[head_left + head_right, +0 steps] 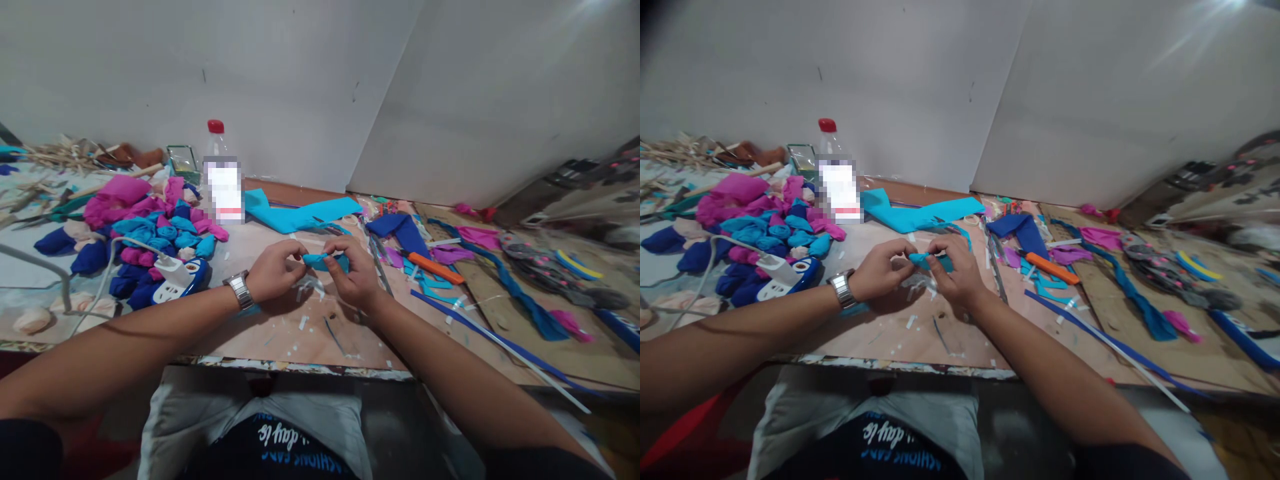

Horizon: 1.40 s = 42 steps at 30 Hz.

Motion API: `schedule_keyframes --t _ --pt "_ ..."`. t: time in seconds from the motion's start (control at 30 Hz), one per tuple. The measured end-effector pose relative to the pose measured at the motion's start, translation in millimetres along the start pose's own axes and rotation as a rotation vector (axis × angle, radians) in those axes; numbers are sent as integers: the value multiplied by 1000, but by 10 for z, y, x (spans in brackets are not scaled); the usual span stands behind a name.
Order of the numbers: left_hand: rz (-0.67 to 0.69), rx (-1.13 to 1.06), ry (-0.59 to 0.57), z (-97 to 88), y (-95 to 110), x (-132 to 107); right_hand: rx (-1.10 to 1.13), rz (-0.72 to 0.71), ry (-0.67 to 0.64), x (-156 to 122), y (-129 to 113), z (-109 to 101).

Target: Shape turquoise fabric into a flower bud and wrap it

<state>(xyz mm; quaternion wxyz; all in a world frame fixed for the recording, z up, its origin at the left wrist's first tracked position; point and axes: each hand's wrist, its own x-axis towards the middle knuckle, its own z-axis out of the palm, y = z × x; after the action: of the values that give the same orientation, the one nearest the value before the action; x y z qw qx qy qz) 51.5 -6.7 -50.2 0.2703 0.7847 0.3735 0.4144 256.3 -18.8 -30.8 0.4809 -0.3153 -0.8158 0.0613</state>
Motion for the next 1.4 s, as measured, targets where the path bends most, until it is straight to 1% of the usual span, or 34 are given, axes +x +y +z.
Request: schedule_keyframes --t 0.1,0.2,0.3,0.4,0.53,0.7,0.93,1.23,1.4 --pt "-11 2 2 7 -28 4 -12 8 -8 6 -3 -4" --pt "-20 -55 47 5 -35 6 -55 19 -53 17 9 1" --pt "-13 -123 110 -9 -2 4 -91 29 -104 19 49 19" --pt "20 -153 127 -19 46 0 -111 45 -134 11 91 37" --pt "32 -146 122 -8 59 4 -131 46 -124 7 104 41" --pt "56 -120 155 -2 21 16 -122 45 -122 12 90 31" --pt "66 -100 135 -26 40 17 -131 38 -113 32 83 12" --pt "59 -142 137 -10 19 19 -120 23 -109 32 98 11" --pt "81 -143 121 -10 20 18 -119 31 -107 23 105 12"
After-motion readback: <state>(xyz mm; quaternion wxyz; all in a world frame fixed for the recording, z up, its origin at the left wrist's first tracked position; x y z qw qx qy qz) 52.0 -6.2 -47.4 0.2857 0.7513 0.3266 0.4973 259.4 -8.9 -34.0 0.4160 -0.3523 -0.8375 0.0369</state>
